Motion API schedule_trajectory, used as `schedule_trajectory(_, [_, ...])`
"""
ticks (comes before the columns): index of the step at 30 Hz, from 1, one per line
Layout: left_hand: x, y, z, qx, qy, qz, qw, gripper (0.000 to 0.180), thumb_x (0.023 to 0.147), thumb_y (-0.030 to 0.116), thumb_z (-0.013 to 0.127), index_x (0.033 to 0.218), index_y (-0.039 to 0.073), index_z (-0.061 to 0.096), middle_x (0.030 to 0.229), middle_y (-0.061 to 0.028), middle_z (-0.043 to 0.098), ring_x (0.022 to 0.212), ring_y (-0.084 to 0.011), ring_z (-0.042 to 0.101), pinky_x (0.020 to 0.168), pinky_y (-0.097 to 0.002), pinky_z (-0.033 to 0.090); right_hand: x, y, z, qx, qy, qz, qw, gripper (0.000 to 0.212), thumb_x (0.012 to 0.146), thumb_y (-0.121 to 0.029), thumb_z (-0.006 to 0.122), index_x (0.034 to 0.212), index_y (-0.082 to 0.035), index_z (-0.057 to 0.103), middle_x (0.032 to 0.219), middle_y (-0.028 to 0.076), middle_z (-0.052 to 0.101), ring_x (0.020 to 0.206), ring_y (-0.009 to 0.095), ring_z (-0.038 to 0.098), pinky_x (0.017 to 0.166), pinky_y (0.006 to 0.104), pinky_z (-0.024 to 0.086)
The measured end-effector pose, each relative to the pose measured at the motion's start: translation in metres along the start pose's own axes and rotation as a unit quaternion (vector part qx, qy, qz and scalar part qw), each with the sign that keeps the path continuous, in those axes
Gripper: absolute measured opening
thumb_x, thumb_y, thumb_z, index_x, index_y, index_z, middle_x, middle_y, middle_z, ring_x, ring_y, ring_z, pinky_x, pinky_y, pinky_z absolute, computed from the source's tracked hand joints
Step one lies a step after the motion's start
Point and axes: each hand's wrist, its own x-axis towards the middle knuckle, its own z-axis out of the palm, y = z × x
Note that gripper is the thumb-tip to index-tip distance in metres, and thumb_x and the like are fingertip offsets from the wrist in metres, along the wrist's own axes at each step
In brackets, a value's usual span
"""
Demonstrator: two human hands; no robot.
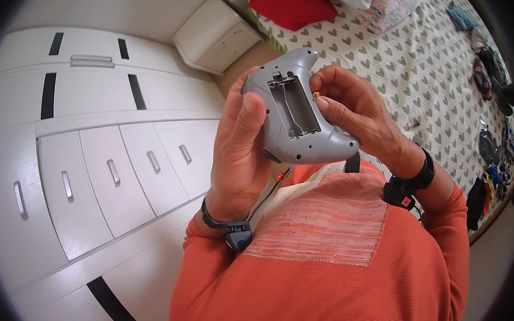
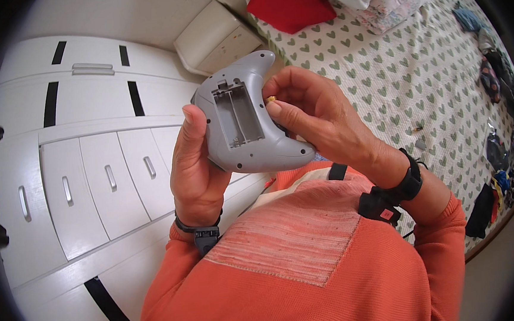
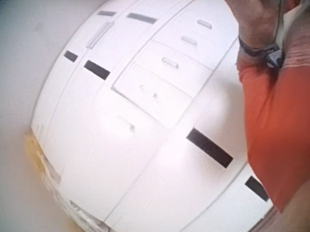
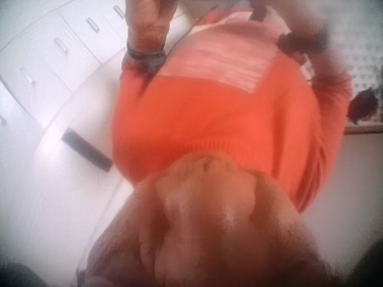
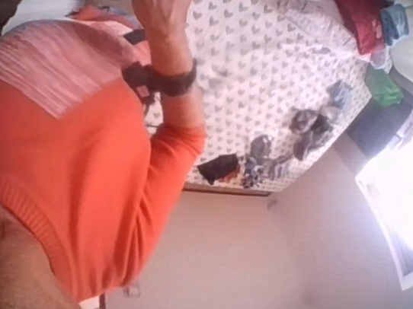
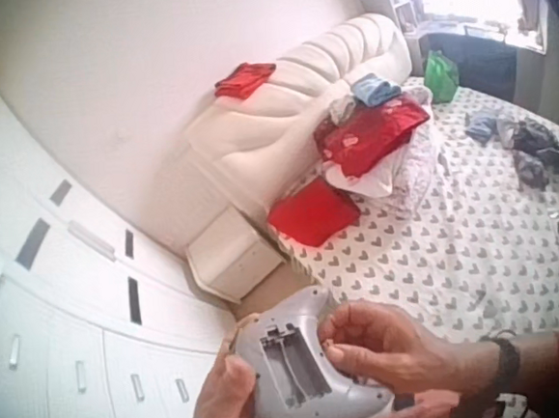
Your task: The person removes batteries from a game controller, then uses sandpaper to smooth the interior of the battery compartment. They move between rooms to retrieve the sandpaper and return to the desk to continue sanding.
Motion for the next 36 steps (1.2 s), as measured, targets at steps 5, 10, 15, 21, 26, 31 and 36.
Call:
schedule_trajectory(5, [-0.018,0.005,-0.003,0.050,0.066,0.010,0.996,0.072,0.099,0.053,0.063,0.146,0.003,0.041,0.134,-0.0089,0.055,0.125,-0.0167,0.054,0.106,-0.0340,0.046,0.009,0.018,0.013,0.032,-0.055,0.039,0.997,0.024,0.102,-0.022,0.067,0.113,-0.002,0.060,0.095,-0.001,0.064,0.085,0.003,0.059,0.071,0.0221,0.049])
schedule_trajectory(10, [-0.024,0.010,-0.002,0.085,0.090,-0.034,0.992,0.070,0.100,0.058,0.058,0.137,0.000,0.052,0.121,-0.0093,0.065,0.113,-0.0165,0.063,0.100,-0.0326,0.050,0.013,0.035,0.017,0.052,-0.090,0.066,0.992,0.022,0.102,-0.022,0.066,0.112,-0.003,0.060,0.093,-0.002,0.064,0.082,0.002,0.058,0.069,0.0213,0.047])
schedule_trajectory(15, [-0.021,0.008,0.000,0.088,0.119,-0.060,0.987,0.068,0.101,0.059,0.056,0.133,-0.001,0.054,0.118,-0.0099,0.066,0.110,-0.0174,0.065,0.098,-0.0331,0.052,0.012,0.047,0.014,0.079,-0.100,0.089,0.988,0.021,0.103,-0.021,0.065,0.111,-0.003,0.060,0.093,-0.003,0.063,0.083,0.003,0.058,0.070,0.0214,0.047])
schedule_trajectory(21, [-0.016,0.007,-0.001,0.059,0.130,-0.101,0.985,0.064,0.102,0.059,0.054,0.132,0.002,0.056,0.118,-0.0077,0.066,0.107,-0.0160,0.066,0.091,-0.0318,0.055,0.011,0.049,0.008,0.092,-0.095,0.093,0.987,0.016,0.103,-0.018,0.064,0.109,-0.003,0.059,0.094,-0.002,0.063,0.084,0.003,0.058,0.072,0.0215,0.048])
schedule_trajectory(26, [-0.011,0.008,-0.005,0.021,0.118,-0.128,0.984,0.065,0.101,0.058,0.057,0.136,0.003,0.057,0.122,-0.0084,0.068,0.110,-0.0195,0.067,0.093,-0.0370,0.057,0.010,0.046,0.005,0.097,-0.096,0.105,0.985,0.012,0.103,-0.014,0.063,0.108,-0.003,0.058,0.094,-0.002,0.062,0.086,0.003,0.059,0.073,0.0212,0.049])
schedule_trajectory(31, [-0.006,0.004,0.000,0.043,0.118,-0.102,0.987,0.058,0.103,0.051,0.058,0.136,0.005,0.055,0.122,-0.0062,0.066,0.110,-0.0153,0.064,0.095,-0.0337,0.053,0.009,0.041,0.000,0.104,-0.091,0.093,0.986,0.011,0.104,-0.014,0.059,0.108,-0.004,0.059,0.094,-0.002,0.062,0.085,0.003,0.059,0.073,0.0210,0.048])
schedule_trajectory(36, [-0.005,0.000,0.008,0.103,0.101,-0.026,0.989,0.059,0.104,0.040,0.061,0.147,0.004,0.045,0.126,-0.0055,0.062,0.114,-0.0132,0.060,0.101,-0.0314,0.048,0.009,0.034,-0.011,0.095,-0.041,0.128,0.986,0.020,0.104,-0.022,0.056,0.110,-0.005,0.063,0.085,-0.004,0.057,0.076,0.003,0.052,0.068,0.0209,0.043])
